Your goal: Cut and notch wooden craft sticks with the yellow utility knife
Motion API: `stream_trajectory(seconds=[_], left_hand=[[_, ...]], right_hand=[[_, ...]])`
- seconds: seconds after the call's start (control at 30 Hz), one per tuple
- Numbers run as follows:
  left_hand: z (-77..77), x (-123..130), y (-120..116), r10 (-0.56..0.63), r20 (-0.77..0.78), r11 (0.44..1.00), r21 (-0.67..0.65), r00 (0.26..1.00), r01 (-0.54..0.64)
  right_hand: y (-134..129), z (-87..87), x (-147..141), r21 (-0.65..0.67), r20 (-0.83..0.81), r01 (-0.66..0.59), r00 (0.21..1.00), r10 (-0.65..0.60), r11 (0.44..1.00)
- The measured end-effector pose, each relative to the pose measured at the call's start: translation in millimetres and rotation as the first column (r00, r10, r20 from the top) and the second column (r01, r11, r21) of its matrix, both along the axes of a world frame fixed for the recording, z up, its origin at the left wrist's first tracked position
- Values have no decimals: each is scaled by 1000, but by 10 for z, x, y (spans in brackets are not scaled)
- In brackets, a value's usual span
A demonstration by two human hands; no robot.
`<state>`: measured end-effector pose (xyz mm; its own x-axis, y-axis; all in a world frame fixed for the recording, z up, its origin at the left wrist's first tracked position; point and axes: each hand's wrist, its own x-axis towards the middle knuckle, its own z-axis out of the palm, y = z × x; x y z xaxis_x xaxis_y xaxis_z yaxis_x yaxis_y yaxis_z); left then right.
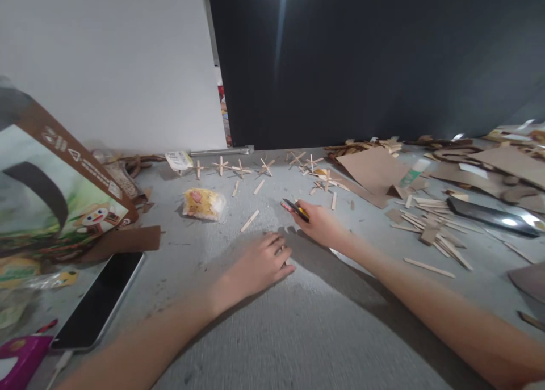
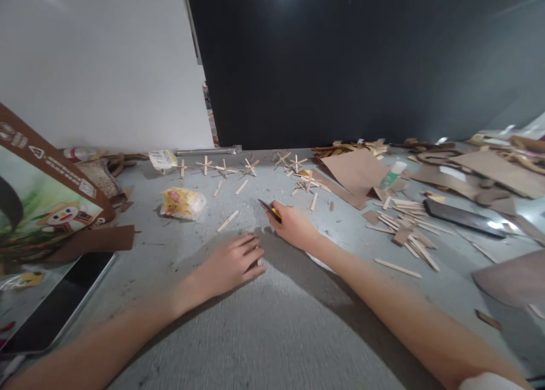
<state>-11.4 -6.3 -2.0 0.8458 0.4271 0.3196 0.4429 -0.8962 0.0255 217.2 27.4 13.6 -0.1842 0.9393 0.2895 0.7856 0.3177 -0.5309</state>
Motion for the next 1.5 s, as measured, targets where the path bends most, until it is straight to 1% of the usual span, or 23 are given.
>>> stream_trajectory(seconds=[0.03, 0.07, 0.1, 0.13, 0.17, 0.2, 0.27, 0.3, 0.33, 0.4, 0.5, 0.57, 0.63, 0.7, 0.8, 0.87, 0.93, 1.0, 1.07, 1.13, 1.27, 1.4, 1.5], left_hand=[[-19, 0, 2, 2, 19, 1000, -7, 1000, -2], [-32, -5, 10, 33, 60, 998, -55, 998, -30], [-37, -14, 24, 100, 128, 987, -141, 987, -82], [-35, -25, 44, 200, 220, 957, -252, 955, -142], [-28, -36, 68, 322, 315, 904, -382, 893, -191], [-16, -44, 94, 441, 411, 840, -502, 798, -206], [11, -49, 146, 587, 539, 731, -674, 604, -107], [23, -44, 167, 621, 564, 693, -720, 544, -45], [31, -36, 183, 637, 574, 665, -747, 514, 11], [40, -12, 197, 645, 574, 624, -777, 505, 87], [52, 30, 173, 669, 584, 556, -804, 460, 210], [66, 55, 134, 681, 596, 513, -803, 425, 304], [77, 76, 87, 652, 616, 509, -788, 442, 346], [75, 91, 47, 609, 637, 542, -769, 472, 339], [48, 104, 19, 588, 670, 592, -738, 453, 323], [33, 108, 19, 603, 666, 572, -745, 440, 343], [35, 112, 20, 624, 641, 508, -767, 446, 392], [50, 117, 12, 648, 611, 440, -788, 455, 431], [68, 120, -3, 671, 589, 408, -800, 450, 439], [76, 121, -16, 685, 579, 401, -807, 443, 434], [59, 121, -25, 678, 582, 428, -809, 449, 403], [45, 120, -24, 673, 582, 436, -811, 457, 391], [48, 120, -27, 668, 583, 441, -811, 463, 384]], right_hand=[[1, 0, -11, -1, 1, 18, 1000, -18, 1000], [-3, 10, -22, -8, -6, 25, 1000, -25, 1000], [-13, 29, -34, -21, -24, 19, 1000, -19, 1000], [-30, 57, -46, -37, -52, -2, 999, 0, 999], [-52, 89, -61, -59, -87, -38, 996, 33, 998], [-78, 123, -78, -91, -129, -88, 989, 76, 992], [-138, 182, -121, -195, -211, -195, 965, 153, 961], [-167, 200, -147, -267, -242, -231, 956, 167, 936], [-194, 210, -175, -324, -269, -257, 948, 172, 910], [-239, 206, -231, -372, -318, -287, 933, 169, 883], [-296, 171, -307, -346, -375, -300, 913, 162, 889], [-333, 152, -348, -345, -430, -287, 895, 122, 894], [-368, 138, -378, -377, -494, -266, 868, 50, 887], [-393, 128, -394, -416, -536, -261, 844, -3, 871], [-412, 125, -378, -404, -538, -283, 843, 24, 870], [-419, 142, -341, -341, -517, -278, 853, 68, 898], [-428, 175, -294, -268, -472, -258, 875, 107, 928], [-439, 215, -250, -221, -371, -244, 916, 150, 944], [-454, 250, -222, -192, -233, -232, 955, 185, 954], [-469, 272, -213, -182, -120, -228, 971, 209, 956], [-492, 284, -224, -203, -2, -242, 969, 247, 949], [-500, 275, -212, -168, 46, -270, 959, 281, 948], [-501, 265, -189, -179, 47, -277, 956, 290, 944]])
